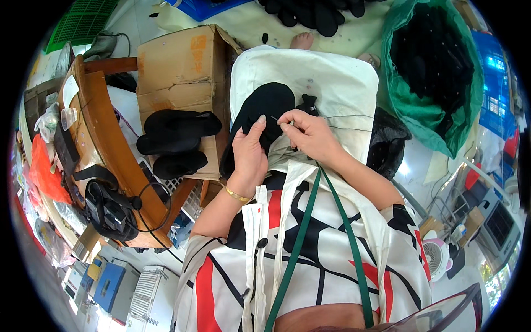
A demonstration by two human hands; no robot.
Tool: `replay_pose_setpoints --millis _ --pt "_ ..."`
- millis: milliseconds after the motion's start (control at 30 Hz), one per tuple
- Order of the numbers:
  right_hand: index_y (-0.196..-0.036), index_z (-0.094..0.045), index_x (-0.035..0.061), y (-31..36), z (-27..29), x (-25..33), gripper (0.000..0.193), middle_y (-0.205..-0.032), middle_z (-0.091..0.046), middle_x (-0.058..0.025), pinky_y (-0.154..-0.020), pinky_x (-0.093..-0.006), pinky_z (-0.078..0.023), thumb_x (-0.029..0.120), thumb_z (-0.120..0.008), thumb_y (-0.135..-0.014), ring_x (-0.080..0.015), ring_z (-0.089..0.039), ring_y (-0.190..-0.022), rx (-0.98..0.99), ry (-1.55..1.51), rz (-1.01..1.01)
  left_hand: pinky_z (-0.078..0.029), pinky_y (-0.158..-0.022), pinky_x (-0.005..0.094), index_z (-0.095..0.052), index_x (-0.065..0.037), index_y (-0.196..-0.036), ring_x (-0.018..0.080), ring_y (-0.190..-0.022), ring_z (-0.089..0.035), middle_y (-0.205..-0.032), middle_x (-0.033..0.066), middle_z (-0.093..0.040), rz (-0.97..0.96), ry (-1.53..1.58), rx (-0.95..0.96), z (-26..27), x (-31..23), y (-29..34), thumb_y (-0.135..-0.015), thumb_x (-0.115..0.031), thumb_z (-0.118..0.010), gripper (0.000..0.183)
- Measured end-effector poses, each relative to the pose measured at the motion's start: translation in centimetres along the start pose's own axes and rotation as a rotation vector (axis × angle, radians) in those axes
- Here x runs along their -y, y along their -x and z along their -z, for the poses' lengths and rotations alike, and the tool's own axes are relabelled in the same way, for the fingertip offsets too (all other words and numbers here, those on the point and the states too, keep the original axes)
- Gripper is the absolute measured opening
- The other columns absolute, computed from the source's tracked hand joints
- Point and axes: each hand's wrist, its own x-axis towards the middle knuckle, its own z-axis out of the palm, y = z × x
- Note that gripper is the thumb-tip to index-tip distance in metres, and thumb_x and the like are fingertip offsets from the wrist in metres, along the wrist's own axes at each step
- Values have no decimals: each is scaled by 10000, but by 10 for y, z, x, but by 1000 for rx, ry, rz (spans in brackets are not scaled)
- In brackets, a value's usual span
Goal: The person sits on the floor and hand-sews black slipper uppers using a needle and thread. They repeatedly pick up slippers from a nearby blue crate, stitch the edges, and place the finished items into a green bag.
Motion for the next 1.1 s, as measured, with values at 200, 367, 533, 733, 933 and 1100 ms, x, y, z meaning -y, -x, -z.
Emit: replay_pose_setpoints --millis 200,367,533,733,933,1100 --pt "-1029 -633 15 -8 -4 -14 154 -698 -574 2 -568 -244 -395 111 -604 -912 -51 -446 -609 -22 215 166 -482 -872 274 -601 -27 -1118 126 -952 -625 -1049 39 -668 -12 -8 -27 -3 -1 0 -869 -65 -723 280" --pt "-974 -632 22 -9 -5 -12 164 -678 -603 -82 -578 -294 -451 147 -591 -876 -135 -545 -585 -36 194 158 -476 -880 279 -594 -27 -1127 125 -969 -616 -1062 36 -663 -17 -27 -34 -3 -1 1 -867 -69 -725 294" --pt "-961 -638 17 -9 -4 -9 163 -680 -611 -80 -580 -291 -455 145 -591 -871 -135 -545 -584 -34 191 148 -475 -874 277 -587 -31 -1129 121 -966 -609 -1058 32 -655 7 -26 -46 -3 -3 3 -863 -73 -732 306" --pt "-964 -637 15 -13 -2 -12 143 -668 -594 -38 -552 -278 -430 125 -590 -884 -92 -514 -576 30 108 70 -473 -876 275 -588 -30 -1127 121 -963 -608 -1053 32 -655 16 -21 -45 1 1 2 -860 -74 -734 307" --pt "-992 -588 27 -16 -9 -15 110 -671 -543 12 -542 -247 -395 114 -577 -926 -54 -466 -590 20 93 129 -468 -893 267 -610 -27 -1129 117 -977 -612 -1065 35 -665 12 -38 1 1 2 6 -868 -82 -725 291" --pt "-1023 -574 37 -11 -8 -18 129 -737 -562 -25 -613 -271 -420 131 -563 -935 -90 -484 -656 -6 177 202 -466 -875 261 -619 -35 -1097 107 -948 -613 -1031 25 -667 4 -25 -5 -3 -1 7 -866 -92 -729 263"
